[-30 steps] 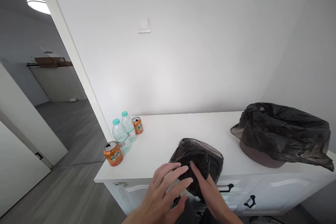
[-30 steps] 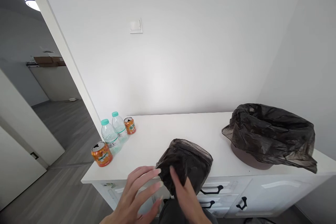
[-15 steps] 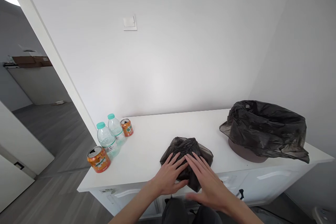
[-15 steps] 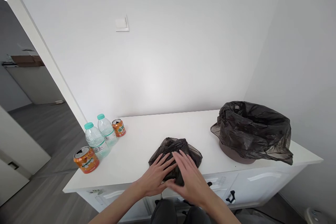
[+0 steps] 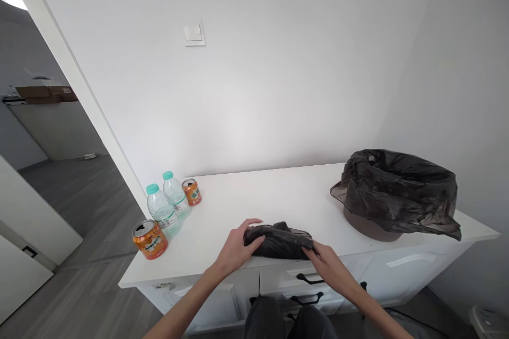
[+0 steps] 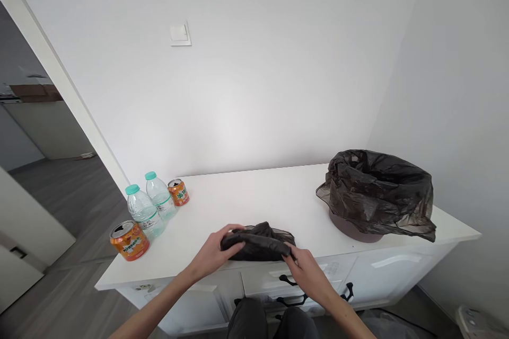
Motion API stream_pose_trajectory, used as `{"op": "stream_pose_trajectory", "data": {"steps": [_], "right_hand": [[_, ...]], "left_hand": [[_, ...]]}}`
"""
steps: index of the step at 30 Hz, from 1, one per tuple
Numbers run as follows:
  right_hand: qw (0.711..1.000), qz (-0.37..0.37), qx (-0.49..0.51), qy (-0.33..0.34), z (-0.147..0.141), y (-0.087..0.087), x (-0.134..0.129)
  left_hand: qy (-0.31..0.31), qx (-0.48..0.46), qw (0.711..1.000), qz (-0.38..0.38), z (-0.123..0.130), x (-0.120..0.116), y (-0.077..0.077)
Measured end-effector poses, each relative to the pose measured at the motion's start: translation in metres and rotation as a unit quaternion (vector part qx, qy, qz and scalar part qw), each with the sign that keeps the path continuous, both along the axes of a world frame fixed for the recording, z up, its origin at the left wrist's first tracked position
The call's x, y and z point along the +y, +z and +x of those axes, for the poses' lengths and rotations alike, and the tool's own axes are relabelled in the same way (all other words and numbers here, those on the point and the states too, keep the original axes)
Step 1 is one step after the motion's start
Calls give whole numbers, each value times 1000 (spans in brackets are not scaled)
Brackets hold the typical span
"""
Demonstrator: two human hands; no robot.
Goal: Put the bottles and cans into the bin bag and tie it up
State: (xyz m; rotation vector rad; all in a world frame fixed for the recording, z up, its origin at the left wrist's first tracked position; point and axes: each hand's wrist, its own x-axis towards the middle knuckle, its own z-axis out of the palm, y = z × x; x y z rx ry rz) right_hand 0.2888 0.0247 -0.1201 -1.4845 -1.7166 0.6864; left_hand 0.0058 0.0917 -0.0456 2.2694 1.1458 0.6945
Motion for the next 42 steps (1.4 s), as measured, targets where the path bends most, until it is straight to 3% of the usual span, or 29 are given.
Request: {"op": "stream_pose_trajectory", "data": {"steps": [3, 5, 7, 9, 12, 16, 19, 21, 30, 35, 42], "right_hand": [[998, -15, 56, -37, -7, -2, 21], [995, -23, 73, -57, -11, -6, 33], [993, -27, 79, -78, -13, -11, 41], [992, -29, 74, -98, -14, -16, 45], [991, -25, 38, -124, -15, -19, 45], [974, 76, -121, -173, -31, -11, 39], [943, 179, -260, -106, -49, -3, 35], [928, 197, -311, -61, -57, -3, 35], [927, 87, -353, -94, -39, -39, 40], [920, 108, -362, -100, -42, -42, 37], [921, 76, -369, -99, -43, -43, 38]], "left_hand": [[51, 20, 983, 177, 16, 0, 7], [13, 78, 957, 281, 27, 0, 4], [-50, 145, 936, 315, 36, 1, -7], [-86, 195, 927, 308, 41, 4, -23], [-87, 217, 931, 280, 44, 13, -47], [-86, 219, 944, 231, 49, 25, -64], [-106, 226, 944, 215, 52, 30, -67], [-116, 227, 943, 212, 51, 31, -69], [-96, 203, 956, 186, 37, 34, -75], [-77, 195, 959, 190, 22, 35, -81], [-46, 201, 957, 203, -17, 36, -93]]}}
